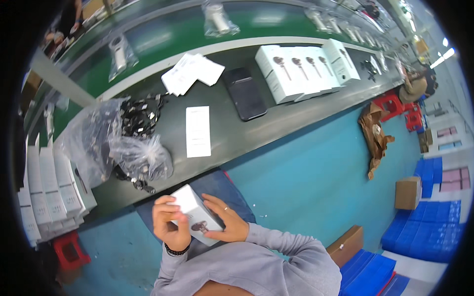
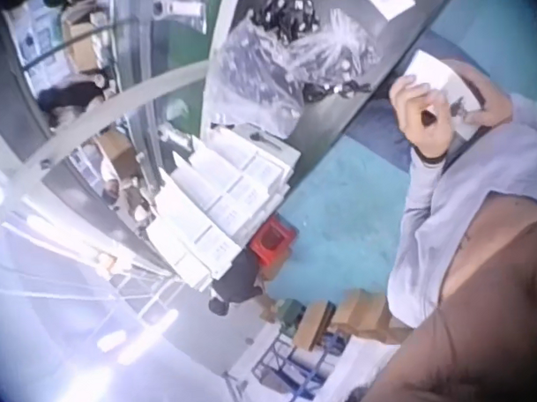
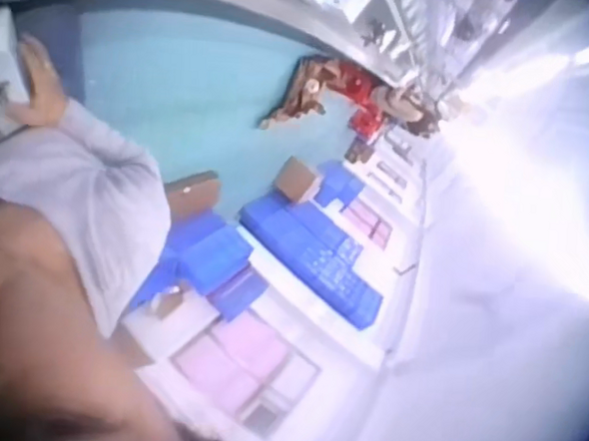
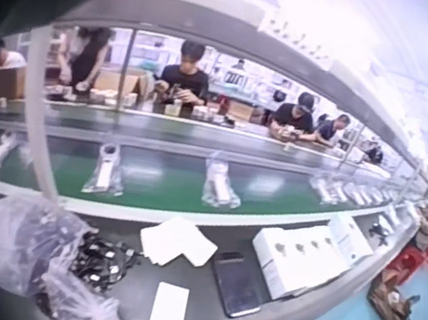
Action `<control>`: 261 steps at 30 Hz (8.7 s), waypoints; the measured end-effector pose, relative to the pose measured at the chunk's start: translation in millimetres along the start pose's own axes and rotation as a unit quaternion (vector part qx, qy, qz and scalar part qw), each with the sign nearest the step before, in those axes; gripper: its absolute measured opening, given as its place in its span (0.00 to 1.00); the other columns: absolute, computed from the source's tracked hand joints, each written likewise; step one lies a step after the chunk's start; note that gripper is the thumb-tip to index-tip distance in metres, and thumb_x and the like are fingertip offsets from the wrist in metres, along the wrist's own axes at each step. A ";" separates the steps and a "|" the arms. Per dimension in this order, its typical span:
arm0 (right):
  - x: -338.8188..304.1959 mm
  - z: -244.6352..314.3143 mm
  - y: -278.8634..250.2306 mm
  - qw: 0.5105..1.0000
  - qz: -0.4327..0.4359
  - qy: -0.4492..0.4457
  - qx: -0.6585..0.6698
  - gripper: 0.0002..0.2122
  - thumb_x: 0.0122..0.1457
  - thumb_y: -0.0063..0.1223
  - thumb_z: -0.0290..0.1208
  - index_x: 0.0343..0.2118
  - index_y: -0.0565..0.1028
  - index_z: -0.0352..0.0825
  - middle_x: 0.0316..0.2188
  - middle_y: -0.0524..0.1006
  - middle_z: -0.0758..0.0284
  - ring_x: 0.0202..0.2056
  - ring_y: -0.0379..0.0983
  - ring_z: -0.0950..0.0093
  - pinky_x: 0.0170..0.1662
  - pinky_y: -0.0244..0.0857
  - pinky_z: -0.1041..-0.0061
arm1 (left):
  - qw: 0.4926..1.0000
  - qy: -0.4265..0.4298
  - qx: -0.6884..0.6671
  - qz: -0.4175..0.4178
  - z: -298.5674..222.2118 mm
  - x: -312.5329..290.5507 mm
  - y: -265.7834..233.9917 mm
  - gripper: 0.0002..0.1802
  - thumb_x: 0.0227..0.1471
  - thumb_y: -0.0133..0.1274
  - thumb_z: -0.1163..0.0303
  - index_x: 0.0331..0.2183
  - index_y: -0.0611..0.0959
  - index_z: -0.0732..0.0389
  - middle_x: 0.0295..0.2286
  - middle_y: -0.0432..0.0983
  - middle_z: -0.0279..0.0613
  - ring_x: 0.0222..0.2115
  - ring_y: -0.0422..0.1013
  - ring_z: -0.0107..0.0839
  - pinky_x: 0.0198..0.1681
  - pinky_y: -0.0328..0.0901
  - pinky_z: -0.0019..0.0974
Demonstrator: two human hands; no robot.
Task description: Packing handheld hair dryers into cardboard boxes on an assembly line.
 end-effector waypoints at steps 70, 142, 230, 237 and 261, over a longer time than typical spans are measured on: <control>188.9 147.4 -124.0 0.975 0.021 -0.131 0.177 0.06 0.47 0.41 0.24 0.17 0.69 0.32 0.15 0.68 0.70 0.21 0.65 0.82 0.25 0.60 0.80 | 0.964 -0.152 -0.213 0.052 -12.8 76.8 8.3 0.64 0.31 0.63 0.37 0.58 0.51 0.65 0.53 0.57 0.49 0.55 0.54 0.45 0.55 0.53 0.44; 52.0 61.0 -485.2 0.839 -0.462 -0.100 -0.271 0.17 0.60 0.47 0.40 0.43 0.74 0.30 0.37 0.77 0.66 0.35 0.70 0.79 0.38 0.63 0.81 | 0.958 -0.276 -0.010 0.080 40.8 -6.9 18.0 0.45 0.33 0.68 0.61 0.50 0.63 0.67 0.40 0.68 0.46 0.42 0.67 0.33 0.45 0.63 0.35; 78.7 41.2 -104.1 0.923 -0.305 -0.068 0.226 0.17 0.54 0.42 0.25 0.13 0.51 0.33 0.12 0.52 0.71 0.17 0.45 0.80 0.18 0.35 0.78 | 0.847 -0.403 0.156 0.308 63.1 -110.3 -128.0 0.39 0.30 0.69 0.66 0.45 0.67 0.61 0.41 0.70 0.50 0.43 0.69 0.44 0.47 0.62 0.39; 91.1 35.2 -98.3 0.956 -0.236 -0.083 0.153 0.17 0.53 0.44 0.22 0.13 0.51 0.32 0.12 0.54 0.69 0.17 0.47 0.79 0.18 0.36 0.77 | 0.818 -0.449 0.220 0.284 78.9 -109.5 -141.9 0.40 0.29 0.69 0.65 0.46 0.67 0.61 0.37 0.72 0.52 0.42 0.69 0.50 0.45 0.63 0.40; 105.4 37.2 -78.4 0.974 -0.187 -0.072 0.109 0.16 0.51 0.47 0.15 0.11 0.54 0.30 0.12 0.56 0.70 0.16 0.48 0.80 0.18 0.38 0.77 | 0.823 -0.365 0.310 0.307 89.0 -122.3 -155.8 0.47 0.25 0.72 0.63 0.46 0.63 0.64 0.40 0.66 0.48 0.44 0.64 0.38 0.49 0.58 0.39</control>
Point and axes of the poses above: each hand's wrist, its own x-axis towards the middle knuckle, its own y-axis out of the palm, z = x × y, the point moved 7 cm from there along x, towards the middle knuckle
